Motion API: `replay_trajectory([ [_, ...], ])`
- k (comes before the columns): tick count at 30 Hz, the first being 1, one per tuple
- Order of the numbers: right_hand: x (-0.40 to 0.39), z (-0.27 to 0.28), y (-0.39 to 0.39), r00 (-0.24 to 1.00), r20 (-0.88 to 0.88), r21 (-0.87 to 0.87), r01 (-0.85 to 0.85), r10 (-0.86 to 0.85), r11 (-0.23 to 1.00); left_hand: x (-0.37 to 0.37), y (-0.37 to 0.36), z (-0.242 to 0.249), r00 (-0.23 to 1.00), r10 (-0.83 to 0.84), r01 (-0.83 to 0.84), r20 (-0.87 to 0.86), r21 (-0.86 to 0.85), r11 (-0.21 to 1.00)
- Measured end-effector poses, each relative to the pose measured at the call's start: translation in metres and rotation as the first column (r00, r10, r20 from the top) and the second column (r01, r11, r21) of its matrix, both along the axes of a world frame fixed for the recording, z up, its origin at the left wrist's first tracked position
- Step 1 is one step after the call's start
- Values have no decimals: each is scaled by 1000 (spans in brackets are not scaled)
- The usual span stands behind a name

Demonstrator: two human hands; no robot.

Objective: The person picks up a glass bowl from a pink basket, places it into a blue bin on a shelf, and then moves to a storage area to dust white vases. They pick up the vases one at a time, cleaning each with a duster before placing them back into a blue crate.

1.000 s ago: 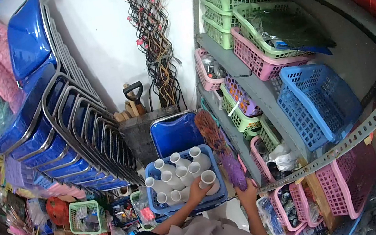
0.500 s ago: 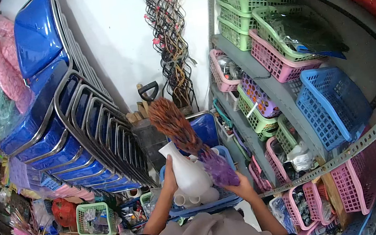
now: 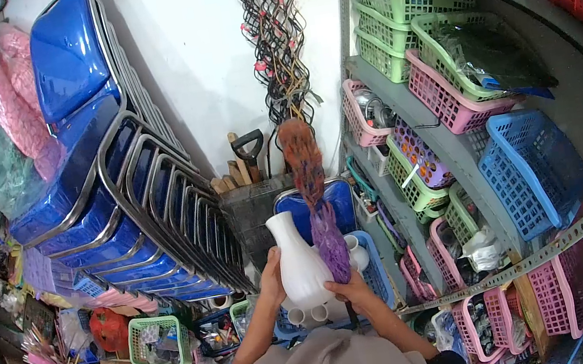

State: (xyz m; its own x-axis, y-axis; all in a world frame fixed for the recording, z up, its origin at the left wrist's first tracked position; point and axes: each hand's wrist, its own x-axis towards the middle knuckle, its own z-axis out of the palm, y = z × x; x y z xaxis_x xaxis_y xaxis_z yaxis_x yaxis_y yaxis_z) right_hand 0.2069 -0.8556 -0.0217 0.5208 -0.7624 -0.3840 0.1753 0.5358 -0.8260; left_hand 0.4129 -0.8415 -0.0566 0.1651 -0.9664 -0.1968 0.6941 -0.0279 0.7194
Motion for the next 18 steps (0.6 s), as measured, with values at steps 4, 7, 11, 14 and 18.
replay_trajectory([
  [4,8,6,-2,997,-15,-83,72,-73,994,-14,18,14,985,-117,111,-130,-47,993],
  [7,3,-2,-5,991,-97,-106,78,-89,991,-19,38,5,987,-150,157,54,-158,975],
  [11,-19,-6,-13,914,-273,-481,140,-299,865,-5,35,-32,978,-146,140,-149,-46,989],
  [14,-62,-24,-23,915,-271,-694,30,-300,719,3,29,-7,913,-9,-9,-407,-41,999],
  [18,-110,16,-22,827,-475,-868,-383,-300,316,15,23,-31,782,-159,49,-602,-196,979],
])
